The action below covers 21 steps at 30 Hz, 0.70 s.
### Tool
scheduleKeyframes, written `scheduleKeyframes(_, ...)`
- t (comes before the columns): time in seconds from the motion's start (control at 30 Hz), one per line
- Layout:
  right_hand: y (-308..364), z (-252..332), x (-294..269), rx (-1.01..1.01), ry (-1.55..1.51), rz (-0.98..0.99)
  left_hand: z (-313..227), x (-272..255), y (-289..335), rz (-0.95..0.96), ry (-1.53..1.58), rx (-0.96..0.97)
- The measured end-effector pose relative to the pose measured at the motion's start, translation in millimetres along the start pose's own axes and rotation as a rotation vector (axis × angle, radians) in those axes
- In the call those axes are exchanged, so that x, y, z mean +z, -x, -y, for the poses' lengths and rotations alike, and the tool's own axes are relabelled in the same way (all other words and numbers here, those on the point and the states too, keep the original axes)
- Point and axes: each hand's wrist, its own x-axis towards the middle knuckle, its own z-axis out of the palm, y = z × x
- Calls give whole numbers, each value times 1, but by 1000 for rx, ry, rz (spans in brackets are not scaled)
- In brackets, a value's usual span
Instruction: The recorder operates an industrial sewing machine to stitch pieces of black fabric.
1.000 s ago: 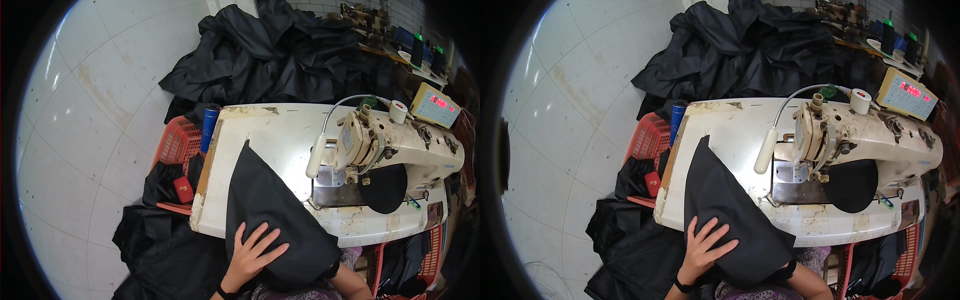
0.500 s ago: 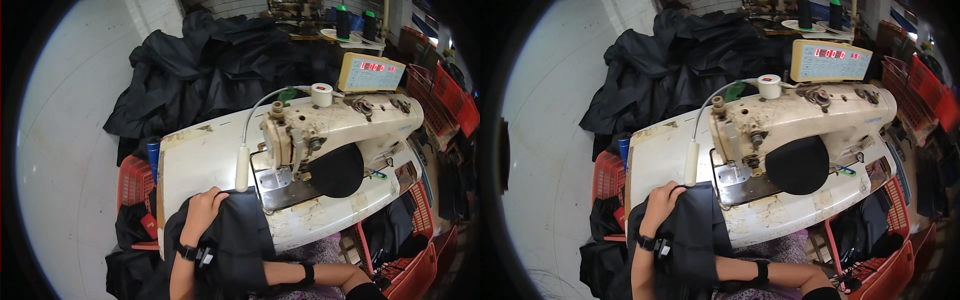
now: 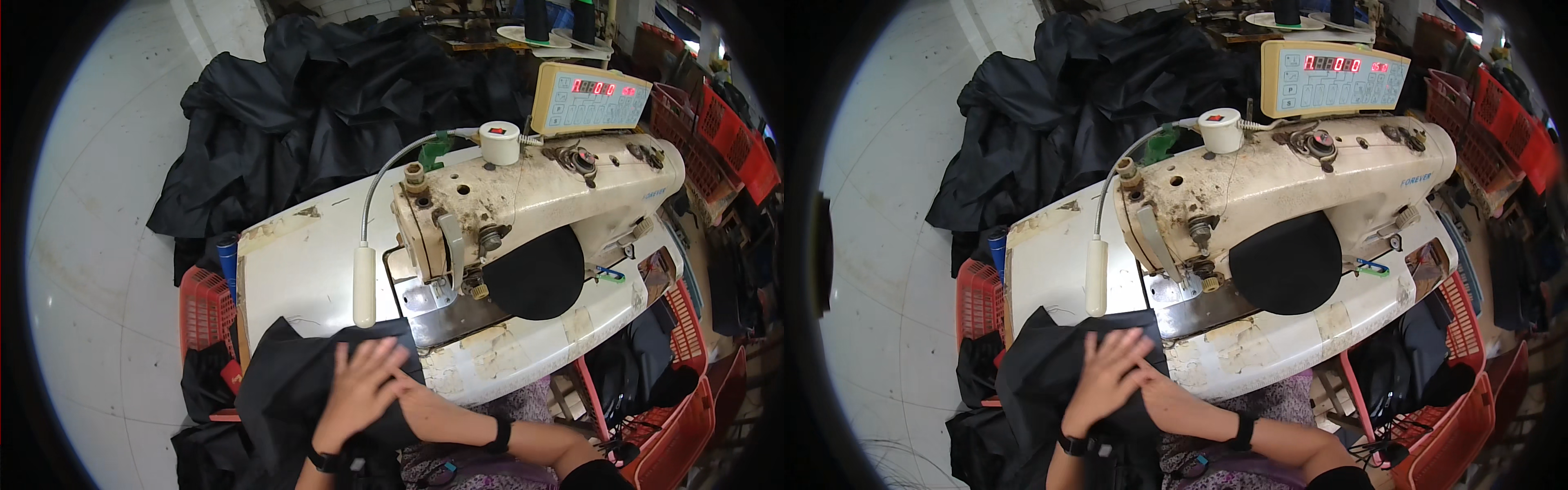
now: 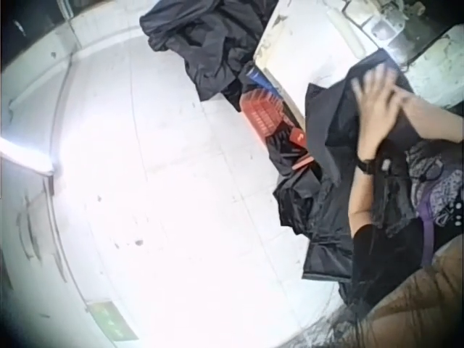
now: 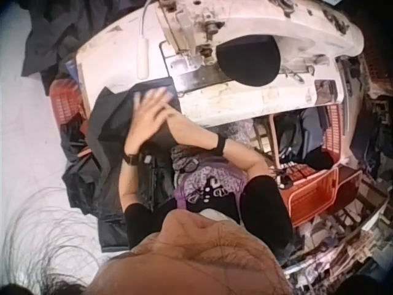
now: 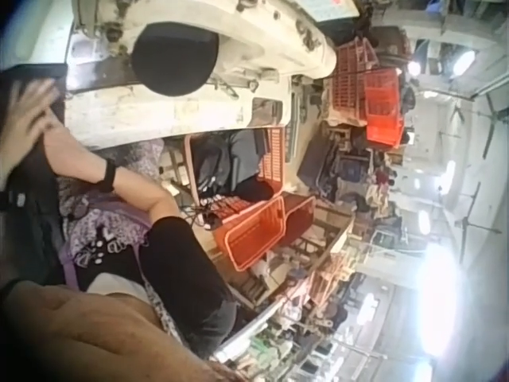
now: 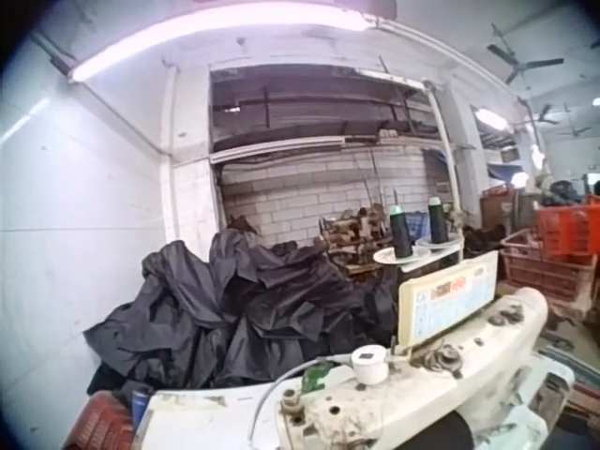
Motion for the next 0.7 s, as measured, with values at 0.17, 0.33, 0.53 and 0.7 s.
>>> scheduleKeyframes(0.17,43,-14,-7,-272,312,-268,24,-9,-8,-7,45,-163)
scheduleKeyframes(0.33,46,-13,5,-216,436,-388,18,-5,-29,-1,31,-127)
scheduleKeyframes(0.53,57,-23,-6,-107,466,-596,16,15,-65,-70,114,-42)
scheduleKeyframes(0.7,78,-36,-28,31,470,-648,4,36,-103,-82,4,-52)
